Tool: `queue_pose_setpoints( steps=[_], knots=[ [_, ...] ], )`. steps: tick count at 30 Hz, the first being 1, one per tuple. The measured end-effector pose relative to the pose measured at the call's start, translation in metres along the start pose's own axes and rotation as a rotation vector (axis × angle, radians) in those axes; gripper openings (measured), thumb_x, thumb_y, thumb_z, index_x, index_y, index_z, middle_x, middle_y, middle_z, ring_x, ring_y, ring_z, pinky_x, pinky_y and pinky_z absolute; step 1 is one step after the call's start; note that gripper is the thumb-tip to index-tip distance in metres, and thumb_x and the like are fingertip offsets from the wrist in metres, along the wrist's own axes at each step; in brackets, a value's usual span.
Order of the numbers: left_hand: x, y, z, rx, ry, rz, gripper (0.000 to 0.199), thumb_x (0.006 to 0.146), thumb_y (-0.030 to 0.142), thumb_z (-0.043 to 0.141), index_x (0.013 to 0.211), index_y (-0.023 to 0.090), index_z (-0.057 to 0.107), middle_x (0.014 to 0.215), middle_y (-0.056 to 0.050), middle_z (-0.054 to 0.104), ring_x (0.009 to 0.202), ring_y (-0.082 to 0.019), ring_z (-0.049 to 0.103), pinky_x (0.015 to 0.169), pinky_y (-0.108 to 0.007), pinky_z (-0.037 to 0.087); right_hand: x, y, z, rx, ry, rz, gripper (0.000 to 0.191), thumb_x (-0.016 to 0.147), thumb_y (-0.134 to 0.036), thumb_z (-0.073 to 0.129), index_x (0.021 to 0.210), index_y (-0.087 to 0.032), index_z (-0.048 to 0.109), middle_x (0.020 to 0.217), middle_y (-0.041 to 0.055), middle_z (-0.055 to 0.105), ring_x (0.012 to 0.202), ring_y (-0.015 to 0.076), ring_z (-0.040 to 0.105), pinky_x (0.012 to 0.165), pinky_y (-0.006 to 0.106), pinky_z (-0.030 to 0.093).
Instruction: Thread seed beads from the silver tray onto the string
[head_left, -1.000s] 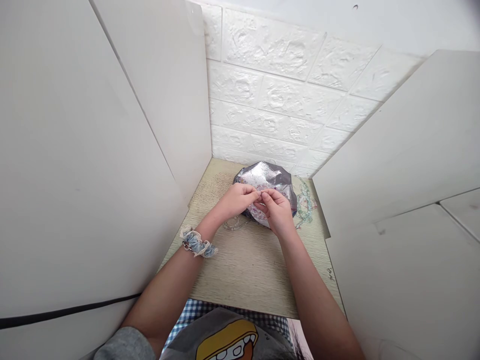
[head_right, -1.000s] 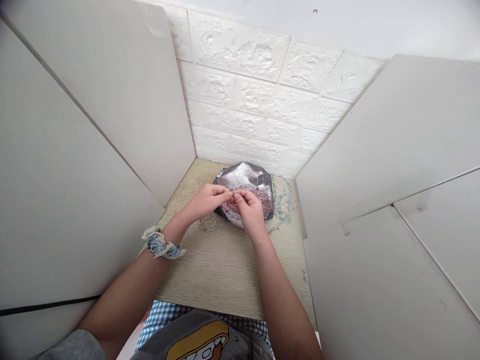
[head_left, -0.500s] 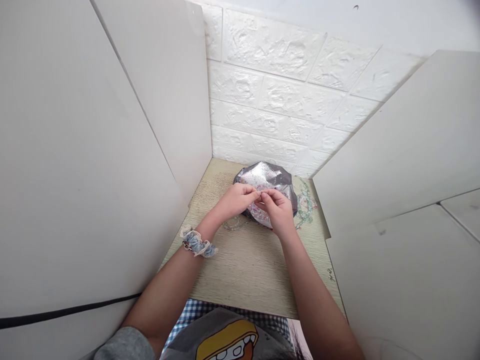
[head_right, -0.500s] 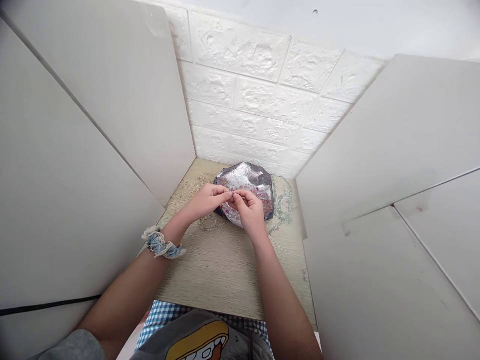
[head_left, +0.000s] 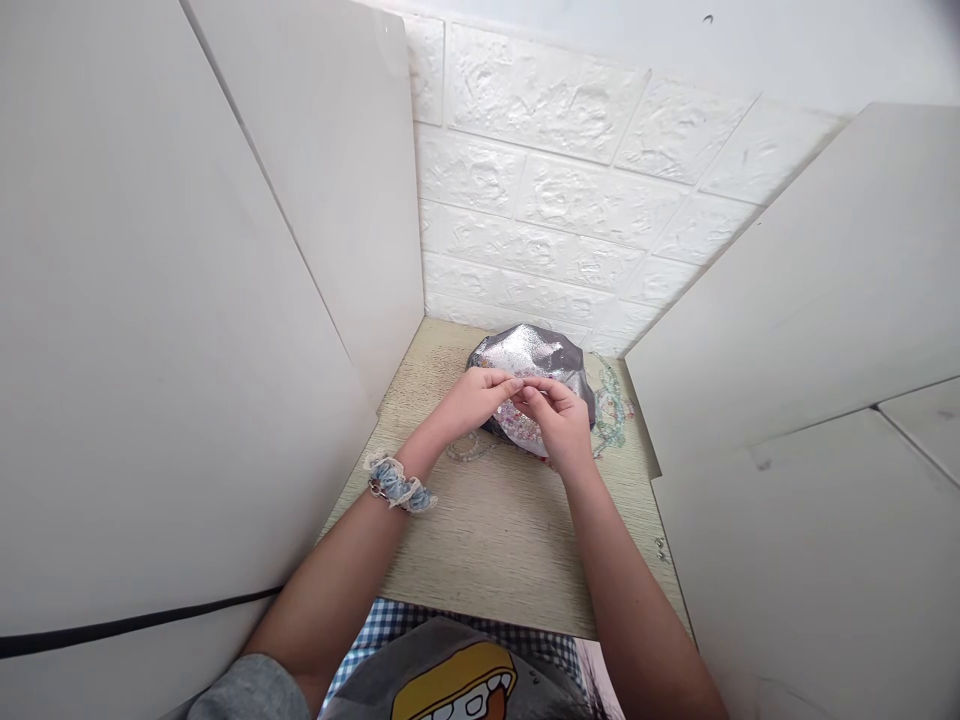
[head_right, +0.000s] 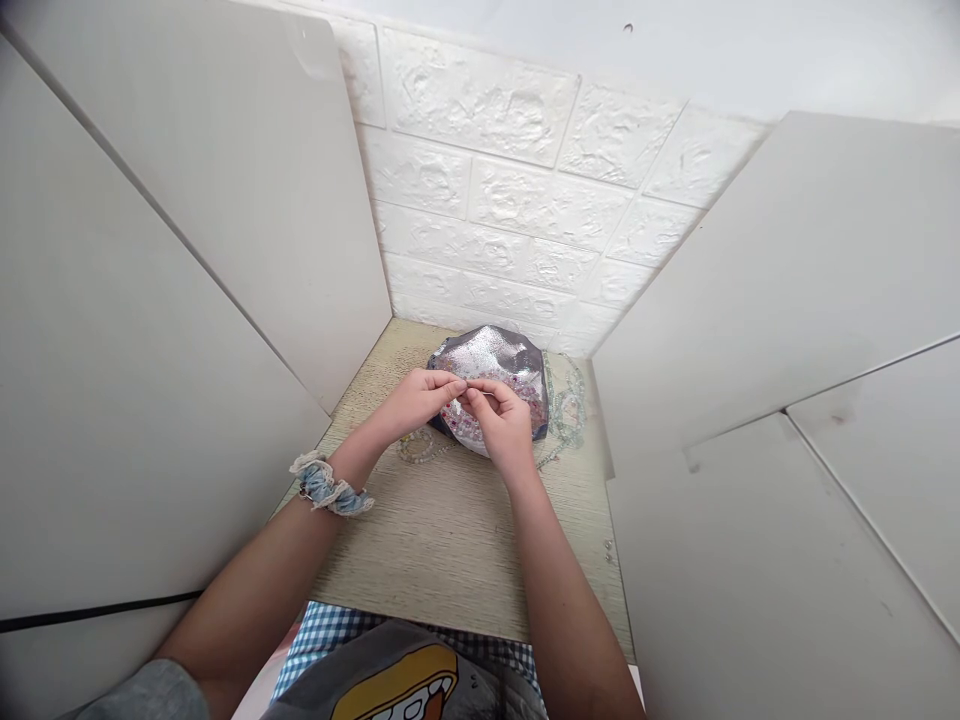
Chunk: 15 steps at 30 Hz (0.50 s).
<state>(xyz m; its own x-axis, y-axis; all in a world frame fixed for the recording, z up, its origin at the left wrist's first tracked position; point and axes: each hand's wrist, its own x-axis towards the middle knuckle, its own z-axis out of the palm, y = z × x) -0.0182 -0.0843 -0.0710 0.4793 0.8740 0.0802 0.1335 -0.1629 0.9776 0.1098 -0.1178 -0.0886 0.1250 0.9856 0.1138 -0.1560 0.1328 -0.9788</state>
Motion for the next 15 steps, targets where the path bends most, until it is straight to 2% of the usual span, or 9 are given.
queue_pose_setpoints(
  steps=[6, 15],
  knots=[
    [-0.0004, 0.0020, 0.0004, -0.023, -0.028, 0.009, 0.035, 0.075, 0.041, 0.044, 0.077, 0.011, 0.062, 0.073, -0.004, 0.061, 0.067, -0.011, 0.052, 0.062, -0.023, 0.038, -0.0001, -0.0007, -0.0002, 0.060, 0.056, -0.049, 0.023, 0.068, -0.029, 0.058, 0.090, -0.020, 0.056, 0.073, -0.0019, 0.060, 0.070, 0.0120, 0.060, 0.068, 0.031, 0.053],
    [-0.0027, 0.0040, -0.0003, 0.014, -0.040, -0.011, 0.034, 0.074, 0.041, 0.045, 0.074, 0.012, 0.062, 0.073, -0.004, 0.061, 0.069, -0.012, 0.053, 0.063, -0.023, 0.039, -0.0017, 0.0009, -0.0007, 0.002, 0.028, -0.068, 0.014, 0.069, -0.032, 0.057, 0.075, -0.019, 0.058, 0.072, -0.0002, 0.059, 0.069, 0.0127, 0.059, 0.070, 0.033, 0.052]
  ],
)
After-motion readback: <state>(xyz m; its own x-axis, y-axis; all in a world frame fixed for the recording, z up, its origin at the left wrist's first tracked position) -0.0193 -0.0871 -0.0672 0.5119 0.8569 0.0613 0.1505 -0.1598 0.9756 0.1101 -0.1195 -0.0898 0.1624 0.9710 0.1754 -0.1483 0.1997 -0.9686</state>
